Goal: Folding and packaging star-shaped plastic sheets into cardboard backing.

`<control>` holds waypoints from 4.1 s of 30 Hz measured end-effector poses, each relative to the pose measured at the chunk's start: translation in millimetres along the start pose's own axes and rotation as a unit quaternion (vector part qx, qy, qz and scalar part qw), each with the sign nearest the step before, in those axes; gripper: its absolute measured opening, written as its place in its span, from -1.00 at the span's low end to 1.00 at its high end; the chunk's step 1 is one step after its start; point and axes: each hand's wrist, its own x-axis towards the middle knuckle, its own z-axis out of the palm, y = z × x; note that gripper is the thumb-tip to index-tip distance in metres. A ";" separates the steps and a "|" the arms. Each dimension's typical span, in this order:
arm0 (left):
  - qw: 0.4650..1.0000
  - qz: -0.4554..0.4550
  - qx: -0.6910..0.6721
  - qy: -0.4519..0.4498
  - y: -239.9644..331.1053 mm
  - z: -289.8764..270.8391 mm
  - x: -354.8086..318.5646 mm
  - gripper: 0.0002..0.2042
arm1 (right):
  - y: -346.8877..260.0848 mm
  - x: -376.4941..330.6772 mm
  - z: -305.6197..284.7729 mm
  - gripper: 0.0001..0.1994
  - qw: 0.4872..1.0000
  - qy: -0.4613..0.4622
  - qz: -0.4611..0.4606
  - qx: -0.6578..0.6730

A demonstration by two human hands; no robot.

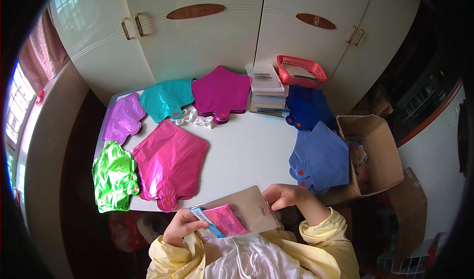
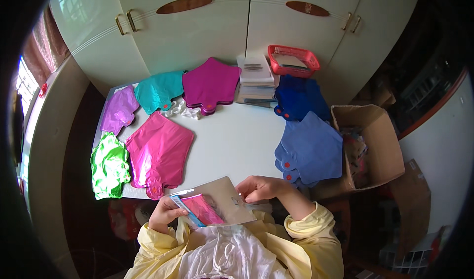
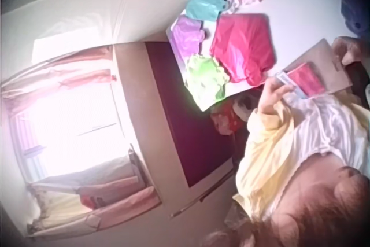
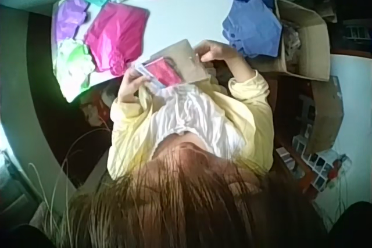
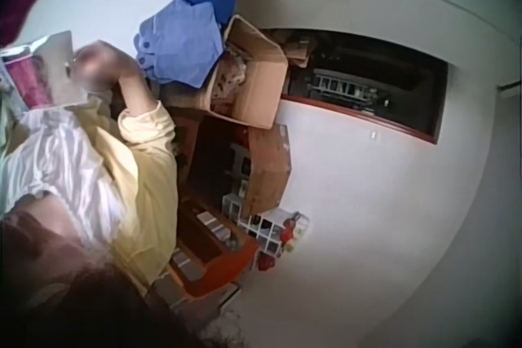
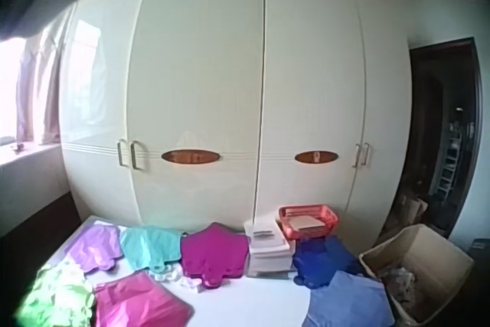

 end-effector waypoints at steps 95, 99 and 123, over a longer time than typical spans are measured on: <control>0.876 0.116 0.466 0.054 84.2 -5.3 212.4 -0.84 | -51.9 73.6 -57.8 -0.80 0.792 0.476 0.026 -0.382; 0.886 0.112 0.443 0.073 78.5 -4.6 214.8 -0.84 | -42.3 72.3 -73.2 -0.79 0.783 0.487 -0.007 -0.386; 0.648 0.244 0.710 0.129 -2.0 47.8 84.0 -0.70 | 36.4 44.4 -14.7 -0.62 0.597 0.371 -0.121 -0.701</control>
